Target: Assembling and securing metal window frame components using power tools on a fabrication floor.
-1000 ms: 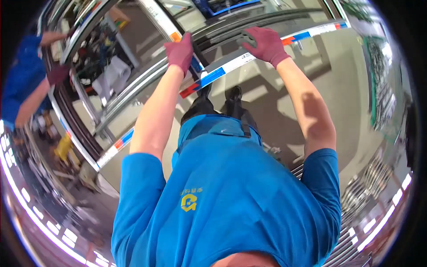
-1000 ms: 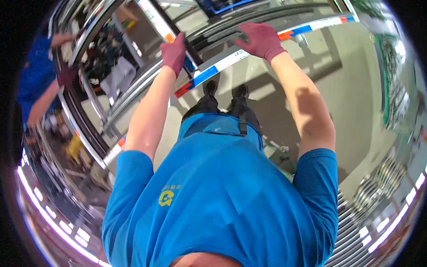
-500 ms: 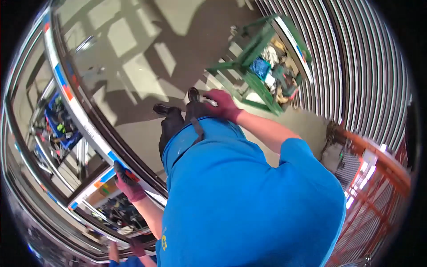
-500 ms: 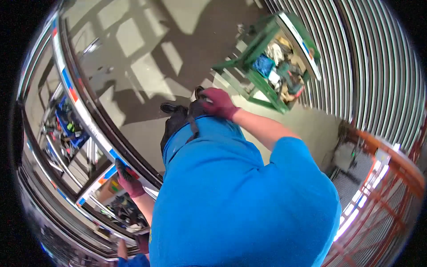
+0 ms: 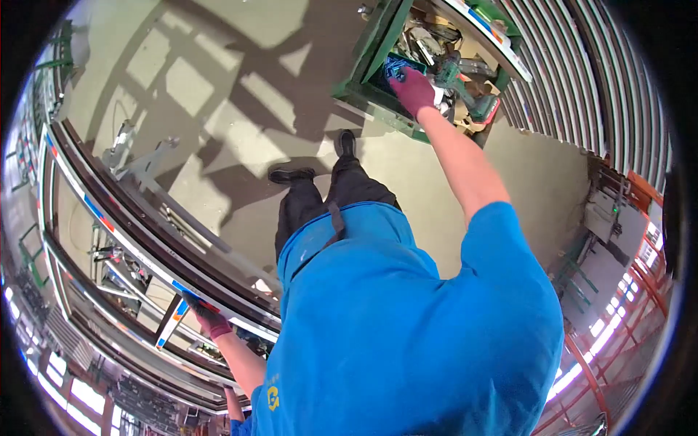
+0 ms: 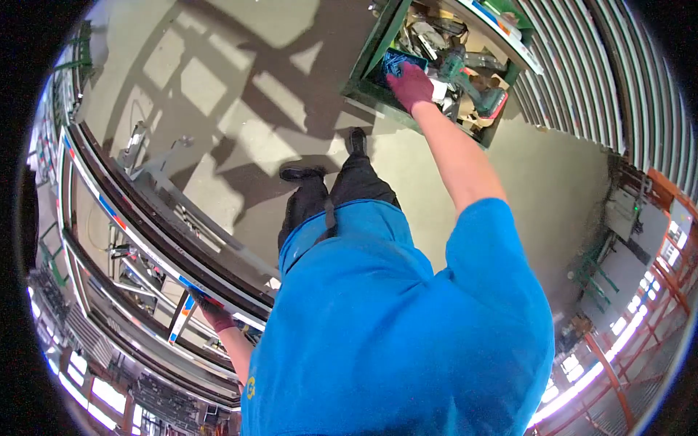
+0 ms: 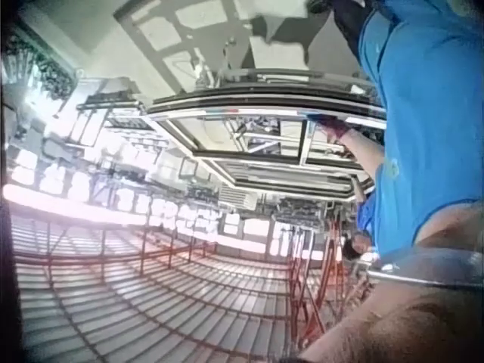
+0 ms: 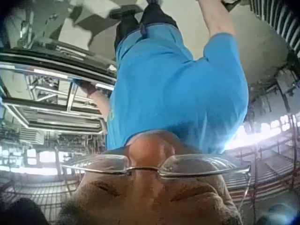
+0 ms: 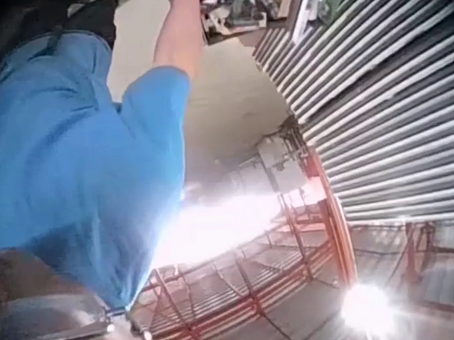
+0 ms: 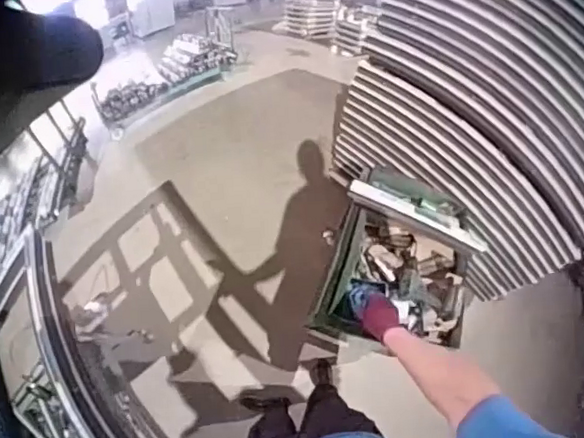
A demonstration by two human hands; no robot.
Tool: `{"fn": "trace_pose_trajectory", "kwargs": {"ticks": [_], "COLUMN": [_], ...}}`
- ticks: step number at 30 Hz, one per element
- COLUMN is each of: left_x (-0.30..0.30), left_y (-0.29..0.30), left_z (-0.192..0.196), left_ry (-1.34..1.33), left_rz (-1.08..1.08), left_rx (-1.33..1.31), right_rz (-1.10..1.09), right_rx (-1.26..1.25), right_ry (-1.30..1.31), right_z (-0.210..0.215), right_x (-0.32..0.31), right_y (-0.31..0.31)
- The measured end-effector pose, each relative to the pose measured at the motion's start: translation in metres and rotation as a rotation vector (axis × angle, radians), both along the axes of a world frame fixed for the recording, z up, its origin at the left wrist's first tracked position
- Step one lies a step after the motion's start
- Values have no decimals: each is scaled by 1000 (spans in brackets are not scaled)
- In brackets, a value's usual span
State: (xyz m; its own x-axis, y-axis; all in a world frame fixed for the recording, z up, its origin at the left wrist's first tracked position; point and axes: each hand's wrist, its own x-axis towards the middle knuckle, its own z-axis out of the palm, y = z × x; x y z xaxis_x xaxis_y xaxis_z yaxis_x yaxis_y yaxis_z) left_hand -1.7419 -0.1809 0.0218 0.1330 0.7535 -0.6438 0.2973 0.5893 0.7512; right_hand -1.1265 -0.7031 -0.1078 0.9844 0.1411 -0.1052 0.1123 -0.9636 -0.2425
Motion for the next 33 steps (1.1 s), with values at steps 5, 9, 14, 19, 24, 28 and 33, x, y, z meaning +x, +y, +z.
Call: {"fn": "trace_pose_trajectory", "kwargs": {"ticks": [5, 9, 14, 19, 24, 28, 33], "left_x": [21, 76, 158, 324, 465, 514, 488], "left_y": [-24, -83, -149, -229, -307, -340, -346], "left_z": [38, 68, 52, 59, 49, 35, 35], "left_ry": [415, 651, 334, 252, -22, -24, -63], "left_rz": [-64, -23, -198, -897, -1603, -2014, -2193], "left_rx": [118, 558, 865, 793, 1184, 1478, 1351], "right_rz": [-41, -32, 73, 96, 296, 257, 265], "right_rx": [-96, -4, 5, 190, 789, 836, 845], "right_ry": [405, 463, 494, 412, 558, 1080, 1139], "right_z": [-16, -12, 9, 25, 68, 174, 146], "right_x": [47, 52, 48, 43, 13, -13, -35], "right_y": [19, 12, -14, -43, -51, -24, -49]}}
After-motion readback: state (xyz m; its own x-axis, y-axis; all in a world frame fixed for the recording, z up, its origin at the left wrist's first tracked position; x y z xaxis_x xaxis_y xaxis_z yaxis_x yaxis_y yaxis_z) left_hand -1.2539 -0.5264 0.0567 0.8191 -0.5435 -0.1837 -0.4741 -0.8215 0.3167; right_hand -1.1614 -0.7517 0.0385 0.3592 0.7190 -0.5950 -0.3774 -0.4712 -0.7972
